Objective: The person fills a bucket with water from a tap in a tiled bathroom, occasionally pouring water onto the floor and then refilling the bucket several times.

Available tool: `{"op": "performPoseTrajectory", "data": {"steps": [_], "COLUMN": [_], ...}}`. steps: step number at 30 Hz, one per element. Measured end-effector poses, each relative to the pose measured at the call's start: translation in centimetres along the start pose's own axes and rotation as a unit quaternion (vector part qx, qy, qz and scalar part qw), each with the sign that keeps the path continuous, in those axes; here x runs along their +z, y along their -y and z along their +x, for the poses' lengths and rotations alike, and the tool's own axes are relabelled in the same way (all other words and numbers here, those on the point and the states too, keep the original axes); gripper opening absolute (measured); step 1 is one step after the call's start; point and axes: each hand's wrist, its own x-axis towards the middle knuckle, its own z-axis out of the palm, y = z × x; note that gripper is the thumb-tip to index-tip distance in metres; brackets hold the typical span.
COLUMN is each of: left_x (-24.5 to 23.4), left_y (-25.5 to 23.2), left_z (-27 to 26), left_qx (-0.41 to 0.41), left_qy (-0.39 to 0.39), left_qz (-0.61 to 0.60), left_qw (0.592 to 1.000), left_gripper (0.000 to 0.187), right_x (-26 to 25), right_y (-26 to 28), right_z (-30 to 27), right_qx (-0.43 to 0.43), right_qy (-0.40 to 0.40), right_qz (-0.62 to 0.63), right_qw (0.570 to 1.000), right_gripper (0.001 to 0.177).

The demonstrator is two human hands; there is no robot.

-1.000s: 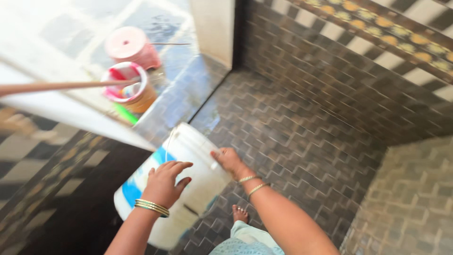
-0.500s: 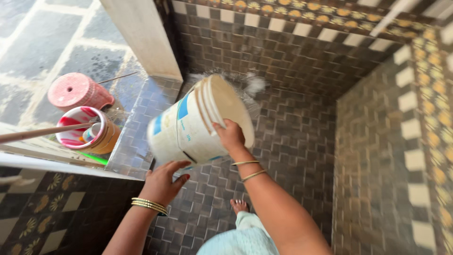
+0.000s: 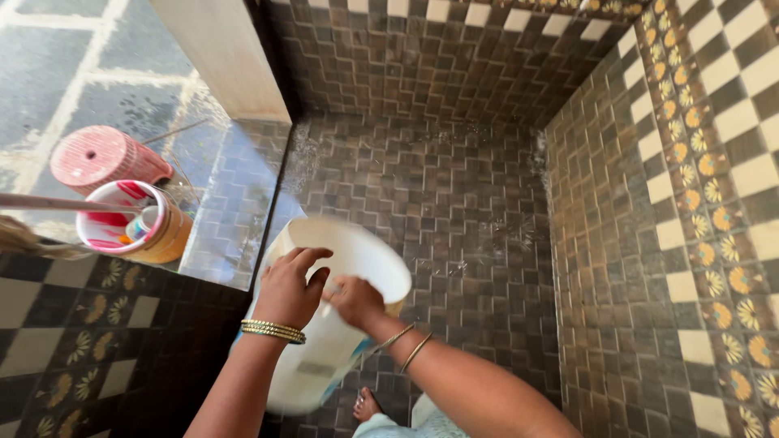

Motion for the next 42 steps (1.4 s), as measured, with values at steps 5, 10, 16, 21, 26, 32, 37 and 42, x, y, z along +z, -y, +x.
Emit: {"op": "performPoseTrajectory", "data": {"steps": [5,10,16,21,26,32,37,42], "left_x": [1.1,5.6,10.2,10.5,8.6,5.5,2.0,1.5], "left_y": [-3.1,-5.6,-8.6,-10.1,-11.0,-9.5,-4.0,7.3], "left_z": [0.7,0.1,0.0,-0.6,-0.8,-2.9,-6.9,-12.2], "left_qx": [-0.030,0.002,-0.035,0.030,0.043,0.038,-0.101,-0.225], "left_qy": [0.079,0.077,0.148,0.123,0.091,0.042,0.028,-0.085], "left_qz": [0.020,-0.019,-0.001,-0.030,-0.072,-0.123,-0.078,-0.006], "left_qw": [0.996,0.997,0.988,0.991,0.992,0.991,0.991,0.971], "left_gripper": [0.035,0.036,0.032,0.036,0.032,0.032,0.032,0.036], "right_x": [4.4,6.6,11.0,7.5,7.9,9.5,3.7,0.5], "right_y": [-1.9,-5.2,-12.6,-10.6,-7.9,-7.9,-3.6,4.3], "right_z": [-2.0,-1.1,1.2,-1.6,-3.6,-5.2,-8.4,-11.4], "right_qx": [-0.070,-0.028,-0.027,-0.012,-0.025,-0.055,-0.003,-0.076], "right_qy": [0.106,0.211,0.216,0.161,0.158,0.045,0.024,0.063], "right_qz": [0.184,0.540,0.849,0.859,0.882,0.616,0.157,-0.009], "right_qw": [0.975,0.814,0.481,0.486,0.442,0.785,0.987,0.995], "right_gripper": [0.038,0.060,0.055,0.058,0.050,0.040,0.029,0.024]}}
